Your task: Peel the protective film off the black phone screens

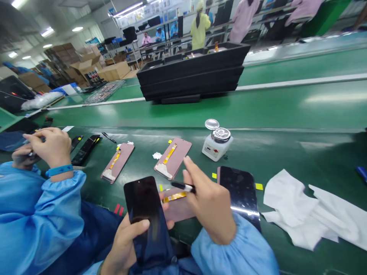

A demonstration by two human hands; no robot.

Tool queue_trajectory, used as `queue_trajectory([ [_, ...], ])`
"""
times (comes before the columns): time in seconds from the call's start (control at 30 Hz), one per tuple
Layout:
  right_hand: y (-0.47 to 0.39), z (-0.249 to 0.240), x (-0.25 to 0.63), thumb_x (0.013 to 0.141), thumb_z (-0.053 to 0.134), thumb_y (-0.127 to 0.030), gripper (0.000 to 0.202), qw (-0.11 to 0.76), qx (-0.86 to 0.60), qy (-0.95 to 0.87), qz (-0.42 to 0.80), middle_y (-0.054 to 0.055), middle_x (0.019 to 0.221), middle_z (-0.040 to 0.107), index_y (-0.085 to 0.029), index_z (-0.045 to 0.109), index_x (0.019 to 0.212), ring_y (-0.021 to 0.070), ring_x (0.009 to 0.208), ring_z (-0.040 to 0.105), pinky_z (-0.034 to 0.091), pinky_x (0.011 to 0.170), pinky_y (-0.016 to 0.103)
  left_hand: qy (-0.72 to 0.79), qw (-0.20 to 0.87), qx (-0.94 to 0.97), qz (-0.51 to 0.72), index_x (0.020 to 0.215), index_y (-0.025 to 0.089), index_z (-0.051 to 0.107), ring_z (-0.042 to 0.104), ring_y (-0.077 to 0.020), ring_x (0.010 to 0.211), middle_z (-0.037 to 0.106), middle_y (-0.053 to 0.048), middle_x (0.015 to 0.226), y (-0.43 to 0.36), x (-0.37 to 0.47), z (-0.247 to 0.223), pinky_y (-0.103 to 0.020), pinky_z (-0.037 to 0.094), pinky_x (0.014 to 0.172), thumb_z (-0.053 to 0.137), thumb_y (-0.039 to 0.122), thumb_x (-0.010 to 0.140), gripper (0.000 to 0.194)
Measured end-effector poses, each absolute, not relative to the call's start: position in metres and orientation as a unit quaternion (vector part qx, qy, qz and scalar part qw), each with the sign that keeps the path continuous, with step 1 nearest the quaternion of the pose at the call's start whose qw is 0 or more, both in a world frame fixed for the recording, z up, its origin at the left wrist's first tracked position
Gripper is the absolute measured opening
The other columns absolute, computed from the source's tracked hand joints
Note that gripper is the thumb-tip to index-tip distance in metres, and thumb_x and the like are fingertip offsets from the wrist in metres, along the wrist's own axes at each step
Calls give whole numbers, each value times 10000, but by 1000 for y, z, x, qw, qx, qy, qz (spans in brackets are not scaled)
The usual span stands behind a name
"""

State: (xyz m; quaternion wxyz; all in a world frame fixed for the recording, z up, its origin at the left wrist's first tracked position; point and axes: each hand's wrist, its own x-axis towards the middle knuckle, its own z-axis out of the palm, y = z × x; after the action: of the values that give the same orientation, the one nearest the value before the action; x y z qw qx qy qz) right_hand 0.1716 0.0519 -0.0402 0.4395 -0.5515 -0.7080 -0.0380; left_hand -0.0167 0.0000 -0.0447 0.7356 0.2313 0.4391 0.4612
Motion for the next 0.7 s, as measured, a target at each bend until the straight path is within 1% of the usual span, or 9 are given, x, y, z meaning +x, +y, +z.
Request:
queue_trajectory([
  [0.07,51,-39,183,897,498,-134,343,471,-527,-707,-22,41,1155,618,-98,578,1229,131,1017,620,456,884,183,396,763,205,468,1372,116,372,628,-296,919,503,-184,1290,11,-29,-32,-453,493,820,616,212,735,689],
  [0.13,42,-45,185,901,493,-124,290,478,-487,-731,5,30,1114,633,-113,588,1174,91,1006,618,436,903,148,452,708,248,483,1383,130,365,628,-228,852,483,-155,1323,30,-44,-21,-364,512,730,509,370,811,636],
  [0.23,24,-63,173,915,472,-134,241,461,-455,-761,31,-12,1039,651,-169,559,1137,66,934,632,457,850,153,686,379,496,373,1475,88,192,577,-209,975,483,-153,1310,70,-71,-12,-342,496,801,122,586,912,755],
  [0.3,17,-75,164,920,448,-139,243,446,-459,-767,47,-31,977,656,-195,538,1139,81,839,646,489,761,193,753,158,570,290,1506,54,37,394,-313,1236,366,-194,1387,100,-85,-15,-503,319,1024,258,552,912,806],
  [0.33,15,-80,160,920,427,-133,255,440,-459,-770,50,-33,957,656,-204,532,1142,93,784,648,498,700,214,773,81,575,255,1509,48,43,309,-385,1271,334,-221,1390,114,-91,-19,-603,222,1021,372,506,895,834],
  [0.4,15,-84,157,908,388,-108,288,433,-457,-776,49,-26,930,658,-202,535,1136,112,719,647,500,619,236,792,-8,577,201,1506,51,120,300,-452,1223,358,-245,1348,136,-96,-30,-679,206,935,505,423,859,840],
  [0.5,19,-83,161,886,372,-86,290,444,-447,-775,35,6,902,664,-161,573,1082,115,753,657,516,663,212,784,-80,597,148,1495,72,194,324,-396,1233,388,-213,1354,150,-95,-43,-608,269,956,573,432,843,835],
  [0.63,24,-87,170,879,407,-78,282,462,-406,-787,51,24,911,661,-143,534,1122,79,796,654,504,725,137,757,-133,626,135,1490,86,195,175,-292,1367,291,-145,1460,140,-85,-54,-535,186,1066,520,480,874,800],
  [0.7,25,-94,171,883,435,-83,305,461,-382,-799,53,26,919,653,-145,489,1177,74,810,651,501,751,132,749,-136,634,139,1480,81,229,175,-303,1369,301,-150,1453,133,-83,-58,-552,177,1061,498,464,886,756],
])
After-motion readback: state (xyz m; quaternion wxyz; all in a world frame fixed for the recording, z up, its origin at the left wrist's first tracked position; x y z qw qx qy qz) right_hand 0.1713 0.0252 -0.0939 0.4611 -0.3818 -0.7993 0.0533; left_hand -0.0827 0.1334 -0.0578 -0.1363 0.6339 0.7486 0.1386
